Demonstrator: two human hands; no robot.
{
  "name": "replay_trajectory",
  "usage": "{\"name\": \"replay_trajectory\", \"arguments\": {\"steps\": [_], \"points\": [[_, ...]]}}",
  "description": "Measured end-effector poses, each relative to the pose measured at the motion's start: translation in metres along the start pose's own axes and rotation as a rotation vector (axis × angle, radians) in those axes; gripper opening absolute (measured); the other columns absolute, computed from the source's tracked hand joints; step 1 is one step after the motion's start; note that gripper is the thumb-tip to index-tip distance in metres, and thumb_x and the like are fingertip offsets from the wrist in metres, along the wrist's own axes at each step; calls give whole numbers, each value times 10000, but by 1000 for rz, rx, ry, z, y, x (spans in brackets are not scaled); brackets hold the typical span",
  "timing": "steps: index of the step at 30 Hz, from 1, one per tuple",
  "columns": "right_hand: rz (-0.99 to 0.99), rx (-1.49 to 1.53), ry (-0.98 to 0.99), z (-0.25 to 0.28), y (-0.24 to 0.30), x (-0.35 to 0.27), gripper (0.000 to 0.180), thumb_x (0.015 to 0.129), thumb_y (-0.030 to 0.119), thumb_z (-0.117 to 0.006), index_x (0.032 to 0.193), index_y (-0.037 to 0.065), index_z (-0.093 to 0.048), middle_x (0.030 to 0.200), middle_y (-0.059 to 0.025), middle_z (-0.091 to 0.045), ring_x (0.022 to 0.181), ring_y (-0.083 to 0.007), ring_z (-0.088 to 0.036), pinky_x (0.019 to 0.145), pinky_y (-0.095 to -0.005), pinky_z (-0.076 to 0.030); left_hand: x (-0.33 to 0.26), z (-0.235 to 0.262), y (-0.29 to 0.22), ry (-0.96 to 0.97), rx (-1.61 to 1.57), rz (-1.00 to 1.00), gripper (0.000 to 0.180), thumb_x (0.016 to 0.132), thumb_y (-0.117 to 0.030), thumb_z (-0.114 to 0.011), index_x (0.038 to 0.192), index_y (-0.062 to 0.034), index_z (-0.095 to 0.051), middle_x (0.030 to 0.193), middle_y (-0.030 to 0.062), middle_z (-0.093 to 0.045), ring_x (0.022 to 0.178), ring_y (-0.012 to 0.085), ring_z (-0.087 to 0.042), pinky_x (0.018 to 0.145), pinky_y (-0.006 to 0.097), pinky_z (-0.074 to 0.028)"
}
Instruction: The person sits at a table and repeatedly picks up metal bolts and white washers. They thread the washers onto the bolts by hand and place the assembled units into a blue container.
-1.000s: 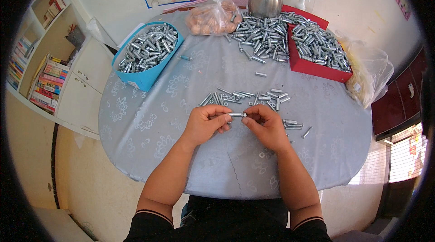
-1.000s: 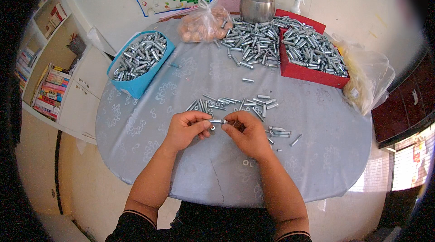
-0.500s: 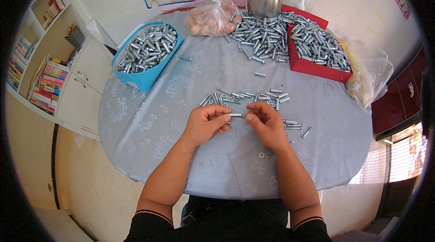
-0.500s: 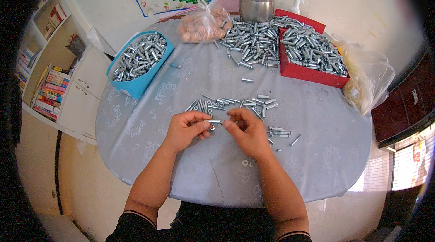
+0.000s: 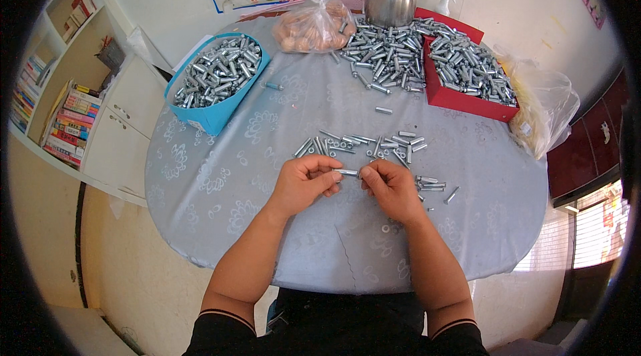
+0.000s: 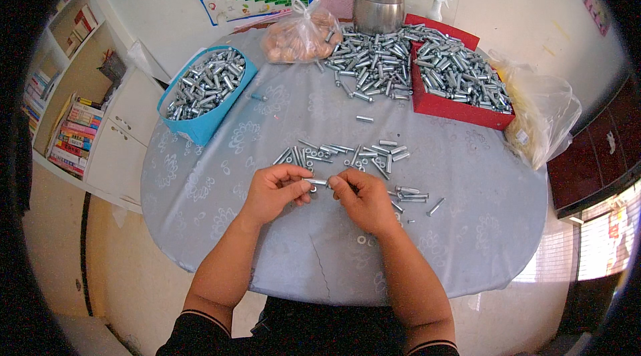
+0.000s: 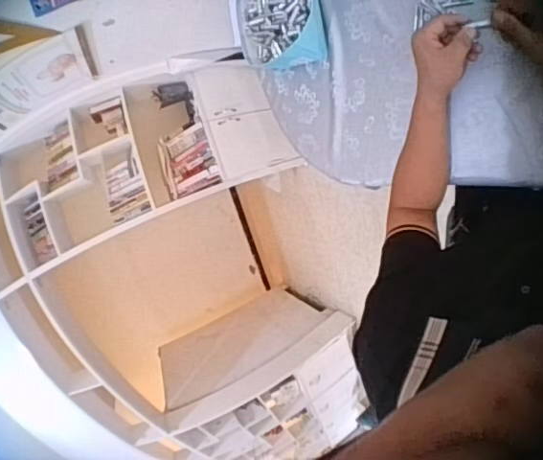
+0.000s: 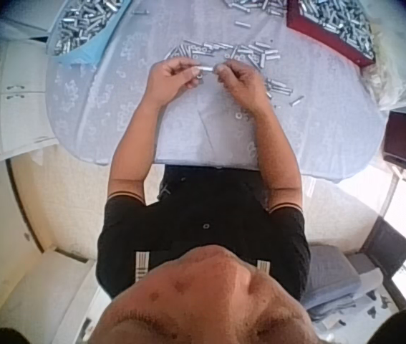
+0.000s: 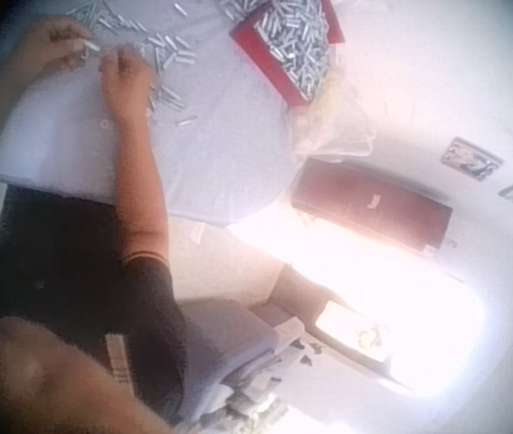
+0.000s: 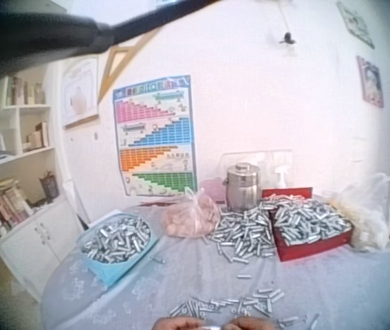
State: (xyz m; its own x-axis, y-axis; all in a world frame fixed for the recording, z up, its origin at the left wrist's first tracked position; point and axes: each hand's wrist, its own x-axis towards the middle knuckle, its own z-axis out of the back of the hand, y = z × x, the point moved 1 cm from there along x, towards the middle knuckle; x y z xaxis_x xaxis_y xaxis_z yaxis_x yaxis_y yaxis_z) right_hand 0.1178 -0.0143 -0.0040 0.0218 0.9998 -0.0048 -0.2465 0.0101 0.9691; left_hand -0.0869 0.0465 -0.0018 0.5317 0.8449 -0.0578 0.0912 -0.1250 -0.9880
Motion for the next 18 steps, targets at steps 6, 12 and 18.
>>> {"name": "replay_trajectory", "arguments": {"steps": [6,12,18], "points": [[101,185,-73,-7,2,0,143,889,110,-693,963,4,-633,776,5,-608,696,-79,-551,625,-234,-460,1,-1,1,9,-23,-14,171,890,-28,-656,1054,19,-658,833,67,-691,716,112,-658,625,237,-527],[13,230,-54,-6,1,0,127,888,101,-695,943,7,-629,764,-4,-608,668,-77,-547,596,-225,-449,1,-3,5,8,-24,-107,176,899,-32,-643,1067,21,-655,857,75,-692,741,116,-657,647,246,-531],[12,278,-101,-6,3,0,110,893,90,-685,932,6,-627,760,-13,-615,657,-78,-551,583,-225,-445,0,-2,1,-24,-34,-21,206,913,-58,-635,1101,22,-652,879,89,-694,748,125,-661,640,255,-538]]}}
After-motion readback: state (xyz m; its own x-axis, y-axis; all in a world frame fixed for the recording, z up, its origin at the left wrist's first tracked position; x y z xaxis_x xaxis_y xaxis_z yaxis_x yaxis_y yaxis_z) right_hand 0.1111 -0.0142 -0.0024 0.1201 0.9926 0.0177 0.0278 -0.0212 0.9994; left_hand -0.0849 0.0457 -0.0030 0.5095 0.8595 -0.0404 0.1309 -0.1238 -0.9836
